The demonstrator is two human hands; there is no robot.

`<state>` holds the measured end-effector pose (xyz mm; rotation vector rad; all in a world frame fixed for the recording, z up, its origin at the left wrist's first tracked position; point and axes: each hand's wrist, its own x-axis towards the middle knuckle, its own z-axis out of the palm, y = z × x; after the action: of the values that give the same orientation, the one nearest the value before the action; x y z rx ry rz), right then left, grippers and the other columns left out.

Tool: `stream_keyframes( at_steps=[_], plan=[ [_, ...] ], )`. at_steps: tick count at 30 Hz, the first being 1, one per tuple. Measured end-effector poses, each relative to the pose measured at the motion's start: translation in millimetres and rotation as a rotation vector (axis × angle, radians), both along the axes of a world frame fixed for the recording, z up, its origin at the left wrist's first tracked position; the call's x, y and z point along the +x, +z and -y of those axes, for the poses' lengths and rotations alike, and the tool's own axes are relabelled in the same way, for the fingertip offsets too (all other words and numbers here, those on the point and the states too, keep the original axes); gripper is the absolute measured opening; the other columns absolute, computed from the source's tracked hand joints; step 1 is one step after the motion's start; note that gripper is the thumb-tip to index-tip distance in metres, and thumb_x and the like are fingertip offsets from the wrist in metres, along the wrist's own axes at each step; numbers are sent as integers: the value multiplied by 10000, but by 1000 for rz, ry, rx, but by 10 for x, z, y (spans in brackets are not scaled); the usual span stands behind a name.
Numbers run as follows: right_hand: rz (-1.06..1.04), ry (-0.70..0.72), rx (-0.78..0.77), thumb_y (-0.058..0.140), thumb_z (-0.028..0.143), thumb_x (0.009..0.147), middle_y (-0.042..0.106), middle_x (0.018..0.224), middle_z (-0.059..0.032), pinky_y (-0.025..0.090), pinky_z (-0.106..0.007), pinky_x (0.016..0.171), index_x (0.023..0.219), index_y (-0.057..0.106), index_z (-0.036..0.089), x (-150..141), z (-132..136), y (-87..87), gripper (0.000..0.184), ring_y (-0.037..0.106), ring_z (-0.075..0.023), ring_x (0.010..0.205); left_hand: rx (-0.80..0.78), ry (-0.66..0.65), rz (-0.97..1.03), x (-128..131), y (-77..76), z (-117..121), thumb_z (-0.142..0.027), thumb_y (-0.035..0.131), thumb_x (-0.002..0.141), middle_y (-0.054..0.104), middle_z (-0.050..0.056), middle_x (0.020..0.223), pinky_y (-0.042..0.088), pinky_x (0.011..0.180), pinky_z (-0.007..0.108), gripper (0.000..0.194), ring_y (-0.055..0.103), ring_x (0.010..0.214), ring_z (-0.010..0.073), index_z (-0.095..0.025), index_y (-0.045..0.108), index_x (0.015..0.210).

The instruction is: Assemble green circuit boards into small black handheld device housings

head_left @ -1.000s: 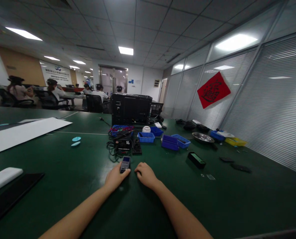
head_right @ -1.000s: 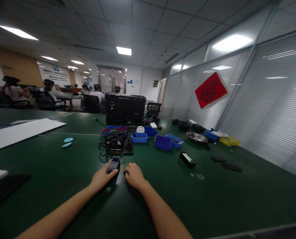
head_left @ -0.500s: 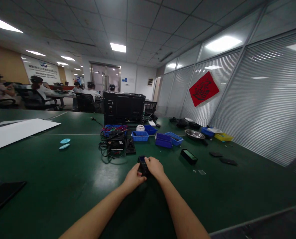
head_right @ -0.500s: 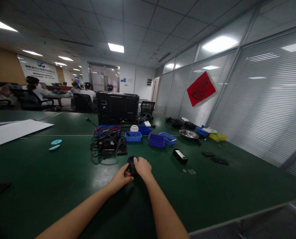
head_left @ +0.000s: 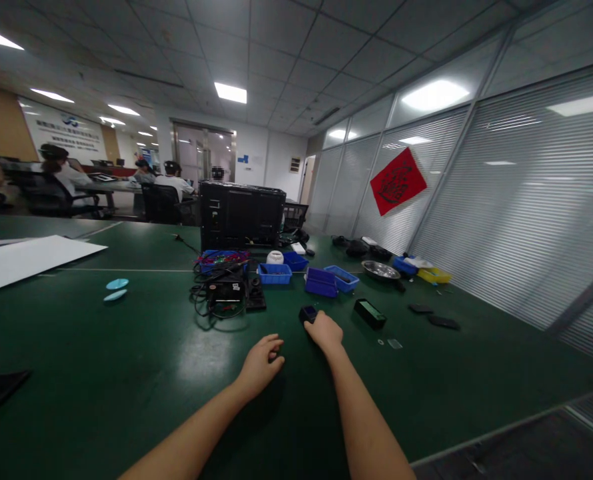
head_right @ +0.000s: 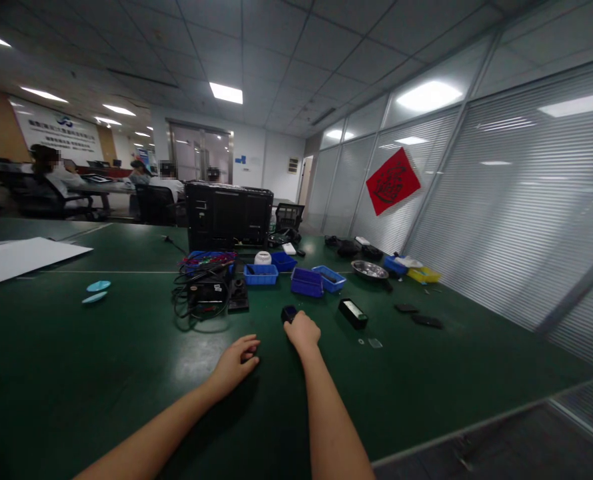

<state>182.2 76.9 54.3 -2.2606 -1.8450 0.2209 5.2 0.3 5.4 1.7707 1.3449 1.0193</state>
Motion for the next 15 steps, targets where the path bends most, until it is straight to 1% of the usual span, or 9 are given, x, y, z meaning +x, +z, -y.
stream_keyframes(
  at_steps=[2,5,7,8,10,12,14,15],
  plan=[
    [-24,-29,-16,491,466,715,628,948,-144,448,-366,678,975,545,150,108,-41,17,412,600,-282,880,7,2,-9,-6,0,4,-202,547,683,501,74,1229,472,813,259,357,568,918,146,-189,614,1034],
    [-87,-28,-35,503,500,694,622,974,-140,446,-382,686,951,560,159,204,-59,63,431,593,-296,893,20,-9,-16,-9,11,7,-220,542,694,520,65,1200,468,812,253,327,567,906,138,-199,620,1011],
    [-155,-43,-20,504,521,687,622,974,-135,443,-386,694,944,565,170,253,-51,115,439,589,-298,899,22,-15,-17,-8,21,10,-227,536,699,532,58,1180,466,807,250,315,566,900,136,-203,620,1001],
    [-196,-61,13,498,528,689,623,969,-134,442,-387,699,949,565,175,280,-44,146,444,587,-298,901,22,-20,-17,-9,26,13,-228,533,701,538,56,1170,465,806,248,310,565,898,135,-203,620,998],
    [-278,-119,156,479,534,702,617,975,-143,439,-390,720,973,561,170,337,-29,211,461,575,-299,923,23,-28,-12,-12,35,20,-226,526,705,546,55,1151,462,803,243,305,563,898,134,-201,618,995],
    [-388,-166,397,470,535,711,597,1022,-157,429,-388,767,1004,551,153,375,-21,268,488,548,-300,975,34,-37,-6,-17,42,27,-225,522,707,550,55,1136,460,803,243,303,561,898,136,-198,616,994],
    [-625,-145,602,469,526,720,583,1067,-150,429,-365,797,1031,535,141,364,-19,303,499,535,-280,1000,41,-40,-1,-21,44,32,-222,526,703,555,56,1119,461,801,249,298,560,890,139,-197,617,986],
    [-803,-106,642,467,519,729,585,1071,-138,440,-349,789,1042,525,140,332,-17,309,495,545,-262,987,43,-40,3,-21,43,32,-221,529,700,559,57,1109,462,798,251,297,561,885,140,-194,616,982]
  ],
)
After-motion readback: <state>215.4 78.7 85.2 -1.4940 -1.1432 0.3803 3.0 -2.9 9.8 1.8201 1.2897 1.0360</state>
